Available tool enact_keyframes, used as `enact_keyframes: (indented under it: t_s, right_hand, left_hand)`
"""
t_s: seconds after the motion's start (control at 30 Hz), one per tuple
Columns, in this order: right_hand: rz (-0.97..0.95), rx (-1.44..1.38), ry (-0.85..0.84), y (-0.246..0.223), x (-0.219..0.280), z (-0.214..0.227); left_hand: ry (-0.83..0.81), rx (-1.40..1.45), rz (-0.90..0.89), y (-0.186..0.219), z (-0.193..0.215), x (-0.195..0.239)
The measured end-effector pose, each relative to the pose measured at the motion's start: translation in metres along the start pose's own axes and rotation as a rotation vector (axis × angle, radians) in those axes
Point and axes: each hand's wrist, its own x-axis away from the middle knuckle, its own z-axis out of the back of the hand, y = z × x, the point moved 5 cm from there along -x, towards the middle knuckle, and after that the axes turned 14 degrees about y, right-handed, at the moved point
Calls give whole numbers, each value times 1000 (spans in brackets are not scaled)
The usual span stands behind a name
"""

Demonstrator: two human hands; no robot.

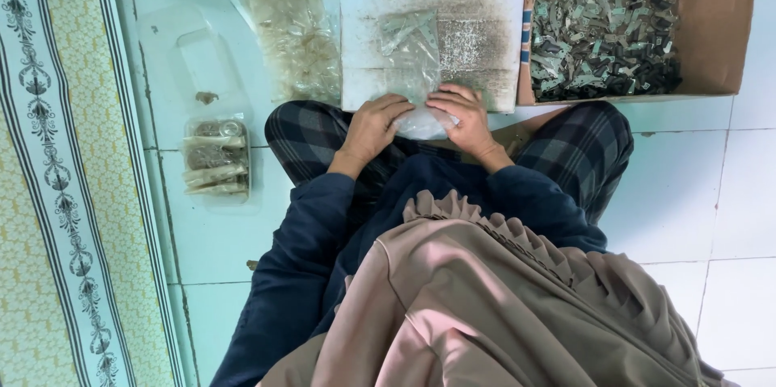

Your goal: Sorting small metal components from a cardboard box and placing them into small plastic bags.

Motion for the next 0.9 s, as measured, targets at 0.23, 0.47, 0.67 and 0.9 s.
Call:
enact_keyframes:
  t_s: [0.23, 0.47, 0.67, 0.9]
  right_hand:
    - [-635, -128, 62, 15, -7, -8]
    - [-864, 97, -100, 5, -22, -12]
    - [-658, 191, -49, 14, -8, -19]
    - [-461, 152, -96, 18, -4, -13]
  left_hand:
    - [200, 378, 618, -12, 5, -6]
    - [305, 178, 653, 4, 18, -17]
    - [316, -311, 107, 27, 7, -10]
    - [3, -546, -181, 48, 2, -10]
